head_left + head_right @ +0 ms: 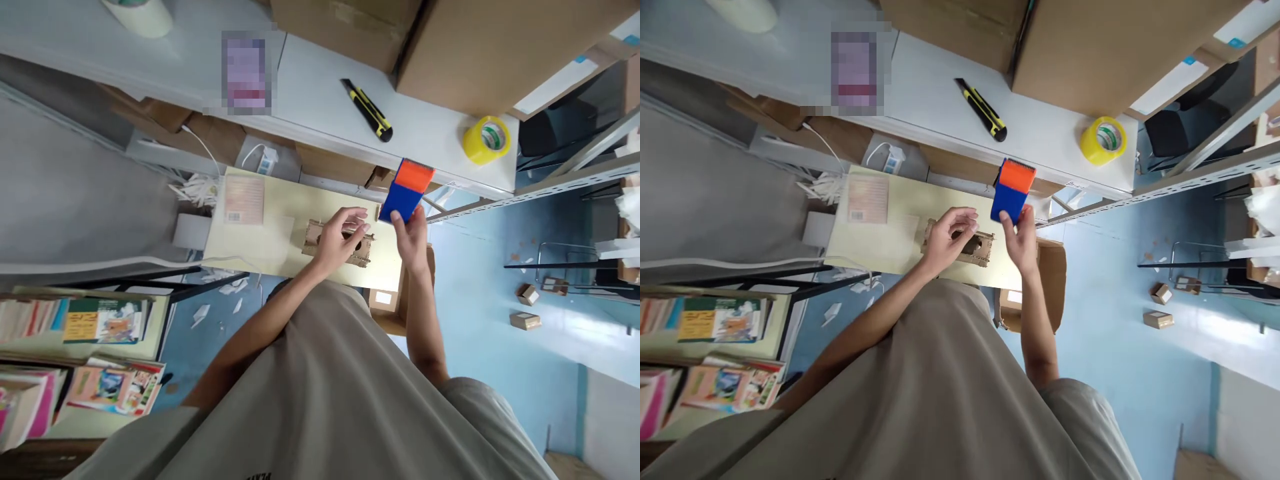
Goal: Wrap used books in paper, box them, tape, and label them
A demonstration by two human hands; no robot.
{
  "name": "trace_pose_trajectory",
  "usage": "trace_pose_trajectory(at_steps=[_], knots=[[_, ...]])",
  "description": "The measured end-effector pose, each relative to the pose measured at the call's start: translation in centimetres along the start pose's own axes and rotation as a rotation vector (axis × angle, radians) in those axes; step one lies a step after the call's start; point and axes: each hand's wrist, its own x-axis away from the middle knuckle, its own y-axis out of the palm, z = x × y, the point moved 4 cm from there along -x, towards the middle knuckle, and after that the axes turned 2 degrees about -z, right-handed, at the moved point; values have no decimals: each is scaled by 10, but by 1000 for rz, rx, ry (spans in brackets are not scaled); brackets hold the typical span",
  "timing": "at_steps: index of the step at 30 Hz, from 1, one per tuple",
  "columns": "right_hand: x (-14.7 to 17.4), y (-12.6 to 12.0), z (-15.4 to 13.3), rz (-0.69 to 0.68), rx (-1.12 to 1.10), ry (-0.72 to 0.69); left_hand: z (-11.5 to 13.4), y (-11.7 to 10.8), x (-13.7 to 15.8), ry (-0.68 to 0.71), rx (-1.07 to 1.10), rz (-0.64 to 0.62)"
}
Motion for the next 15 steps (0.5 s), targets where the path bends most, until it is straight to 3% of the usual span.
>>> trace_pose_trajectory(at_steps=[5,10,15], knots=[[55,57,-29,-145,-274,153,-5,-20,42,-83,15,43],[64,93,-41,-168,-311,218,-2,-51,59,-118,-11,42],[65,105,-50,-187,-290,302,-9,-84,61,-275,25,13]])
